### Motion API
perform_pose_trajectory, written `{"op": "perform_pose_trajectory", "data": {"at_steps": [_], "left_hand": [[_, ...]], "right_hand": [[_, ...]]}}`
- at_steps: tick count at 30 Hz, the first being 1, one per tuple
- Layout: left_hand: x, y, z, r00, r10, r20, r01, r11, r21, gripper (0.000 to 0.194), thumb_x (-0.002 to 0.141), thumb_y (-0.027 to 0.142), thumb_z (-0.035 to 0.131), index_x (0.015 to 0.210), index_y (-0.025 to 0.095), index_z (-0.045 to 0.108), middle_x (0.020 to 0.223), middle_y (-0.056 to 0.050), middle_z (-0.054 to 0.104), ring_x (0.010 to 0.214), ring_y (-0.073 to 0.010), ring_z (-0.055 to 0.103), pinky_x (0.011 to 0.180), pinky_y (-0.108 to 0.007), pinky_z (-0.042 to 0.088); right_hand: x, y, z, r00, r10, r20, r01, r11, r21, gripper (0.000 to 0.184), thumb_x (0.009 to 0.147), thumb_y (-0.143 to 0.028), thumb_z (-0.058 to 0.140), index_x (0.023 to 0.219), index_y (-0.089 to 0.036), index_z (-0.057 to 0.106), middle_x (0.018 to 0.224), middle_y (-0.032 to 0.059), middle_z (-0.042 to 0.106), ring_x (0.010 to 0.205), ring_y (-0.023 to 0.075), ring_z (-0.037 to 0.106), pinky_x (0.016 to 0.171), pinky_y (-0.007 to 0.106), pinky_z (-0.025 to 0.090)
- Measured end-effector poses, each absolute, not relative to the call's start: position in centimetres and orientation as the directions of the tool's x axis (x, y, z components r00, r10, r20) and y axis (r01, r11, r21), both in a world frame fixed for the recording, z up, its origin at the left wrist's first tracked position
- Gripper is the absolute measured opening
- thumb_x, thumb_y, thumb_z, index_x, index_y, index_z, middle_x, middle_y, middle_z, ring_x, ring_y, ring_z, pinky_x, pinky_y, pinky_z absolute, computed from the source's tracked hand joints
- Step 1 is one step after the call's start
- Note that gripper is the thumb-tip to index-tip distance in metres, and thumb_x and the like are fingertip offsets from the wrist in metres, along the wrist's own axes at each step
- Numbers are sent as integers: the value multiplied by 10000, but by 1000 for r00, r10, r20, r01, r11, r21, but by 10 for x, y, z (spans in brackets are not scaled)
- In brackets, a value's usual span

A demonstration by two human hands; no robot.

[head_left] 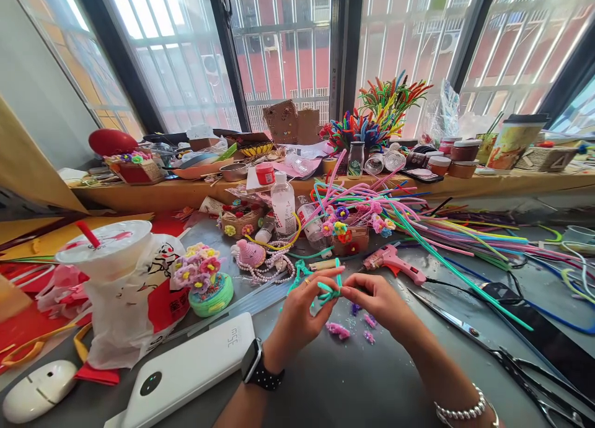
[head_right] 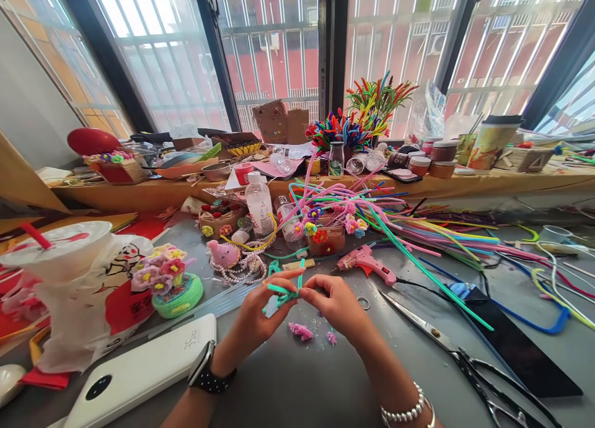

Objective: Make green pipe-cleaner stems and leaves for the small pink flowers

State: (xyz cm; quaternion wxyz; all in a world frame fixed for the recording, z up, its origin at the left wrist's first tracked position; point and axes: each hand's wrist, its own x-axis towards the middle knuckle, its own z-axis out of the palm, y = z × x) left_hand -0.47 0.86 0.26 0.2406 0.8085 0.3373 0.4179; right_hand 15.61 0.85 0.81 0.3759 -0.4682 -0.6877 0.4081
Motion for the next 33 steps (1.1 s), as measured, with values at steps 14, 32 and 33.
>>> {"op": "perform_pose_trajectory", "data": {"at_steps": [14,32,33], "left_hand": [[-2,11,-1,283,816,504,499,-574,649,122,755,229,489,859,192,539,793,-21,615,723,-137,561,676,-256,437],[-5,17,-3,273,947,168,59,-191,980,186,691,258,571,841,154,532,826,-31,598,713,-164,622,670,-283,498],[-5,17,-3,270,949,166,53,-187,981,186,688,251,575,839,153,532,819,-30,598,718,-165,621,675,-286,496]], "right_hand": [[149,9,1,-143,974,173,344,213,-914,250,743,-385,481,681,-152,549,478,-62,336,436,75,301,403,192,240],[157,14,4,-268,886,379,528,464,-711,218,820,-263,409,707,-164,567,644,3,553,613,121,503,559,206,368],[157,13,5,-272,882,385,522,472,-710,210,816,-256,417,707,-165,572,661,7,560,628,124,510,572,209,374]]}}
